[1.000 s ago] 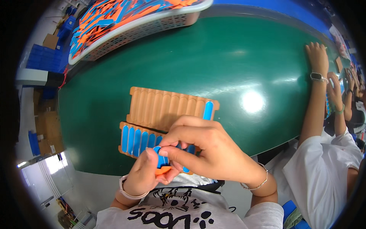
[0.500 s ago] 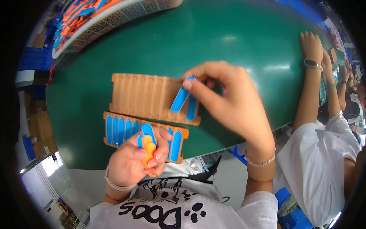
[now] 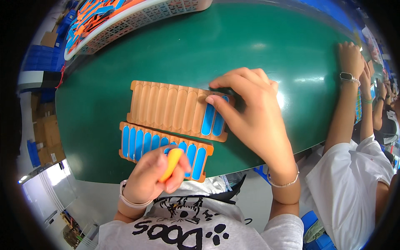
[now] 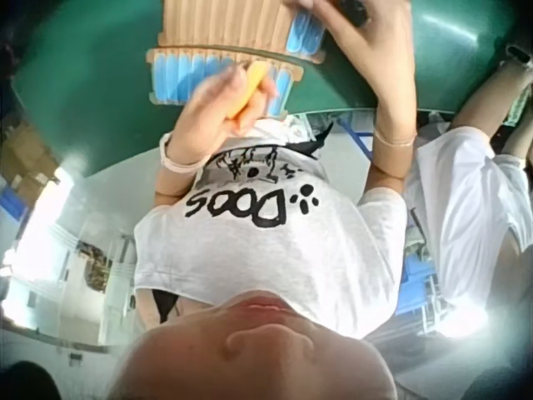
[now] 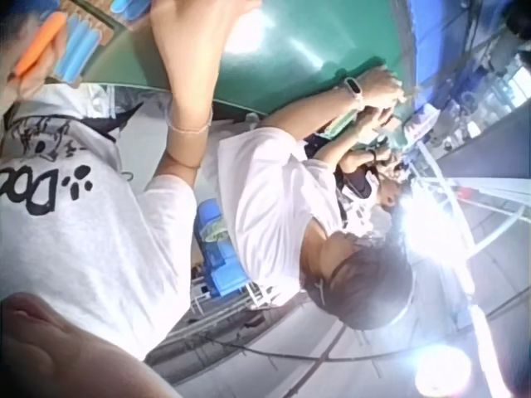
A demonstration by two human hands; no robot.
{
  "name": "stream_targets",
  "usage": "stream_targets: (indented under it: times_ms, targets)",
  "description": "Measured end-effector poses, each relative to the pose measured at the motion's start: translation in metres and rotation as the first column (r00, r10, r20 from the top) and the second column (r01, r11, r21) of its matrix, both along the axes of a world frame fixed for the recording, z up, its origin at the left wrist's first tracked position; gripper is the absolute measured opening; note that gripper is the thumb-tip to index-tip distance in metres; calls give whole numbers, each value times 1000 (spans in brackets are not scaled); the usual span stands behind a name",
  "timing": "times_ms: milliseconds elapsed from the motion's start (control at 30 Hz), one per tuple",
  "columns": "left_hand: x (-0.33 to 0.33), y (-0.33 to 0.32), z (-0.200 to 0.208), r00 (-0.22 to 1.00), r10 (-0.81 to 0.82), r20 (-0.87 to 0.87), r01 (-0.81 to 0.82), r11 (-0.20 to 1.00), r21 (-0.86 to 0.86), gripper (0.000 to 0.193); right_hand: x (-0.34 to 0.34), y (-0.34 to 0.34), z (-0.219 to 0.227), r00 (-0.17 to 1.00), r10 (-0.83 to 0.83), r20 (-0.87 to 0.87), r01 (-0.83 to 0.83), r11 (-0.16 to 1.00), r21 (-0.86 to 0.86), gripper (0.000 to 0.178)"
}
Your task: The person slots colored strips into grooved boards by hand, repeatedly taking additional strips from a basket on the conveyor belt to fill the boards.
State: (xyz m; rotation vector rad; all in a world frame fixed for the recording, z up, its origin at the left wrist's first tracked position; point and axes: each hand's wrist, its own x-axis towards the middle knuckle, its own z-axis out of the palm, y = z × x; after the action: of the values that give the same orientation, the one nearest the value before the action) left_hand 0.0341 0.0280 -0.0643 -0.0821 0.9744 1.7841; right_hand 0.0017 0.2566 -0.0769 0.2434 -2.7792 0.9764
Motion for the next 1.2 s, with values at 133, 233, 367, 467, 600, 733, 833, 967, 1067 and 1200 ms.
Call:
stream_targets:
  times_ms: [133,233,367,467,600,733,833,967,1067,1200]
  targets:
    - [-5,3,1,985,-55,166,28,987,161,46,23,-8,22,970,202,134,-94,822,-561,20]
    - [-9,9,11,976,-78,201,43,984,174,29,36,-22,21,941,279,192,-76,725,-684,21]
    - [4,11,7,987,-26,-156,-3,983,-185,26,45,-19,15,940,242,240,17,670,-742,12]
    - [1,0,-3,998,44,-41,-46,998,-40,38,43,-29,7,897,366,250,12,544,-839,15]
    - [-6,-18,-21,993,-44,105,29,989,144,45,36,-31,6,891,452,28,-227,498,-837,12]
    - [-2,-22,-11,993,2,122,-15,994,104,41,29,-30,9,968,250,33,-117,564,-817,7]
    - [2,-24,-11,973,174,152,-177,984,8,32,16,-14,19,971,107,216,77,714,-696,8]
    - [-4,-31,-16,944,219,246,-262,952,161,32,-12,5,15,950,68,304,114,833,-541,14]
    - [-4,-29,10,955,289,67,-283,956,-82,30,-40,-2,18,884,176,433,-14,936,-351,17]
    - [-6,-42,4,986,147,-80,-159,971,-179,31,-55,-9,-4,922,341,184,-345,938,-10,24]
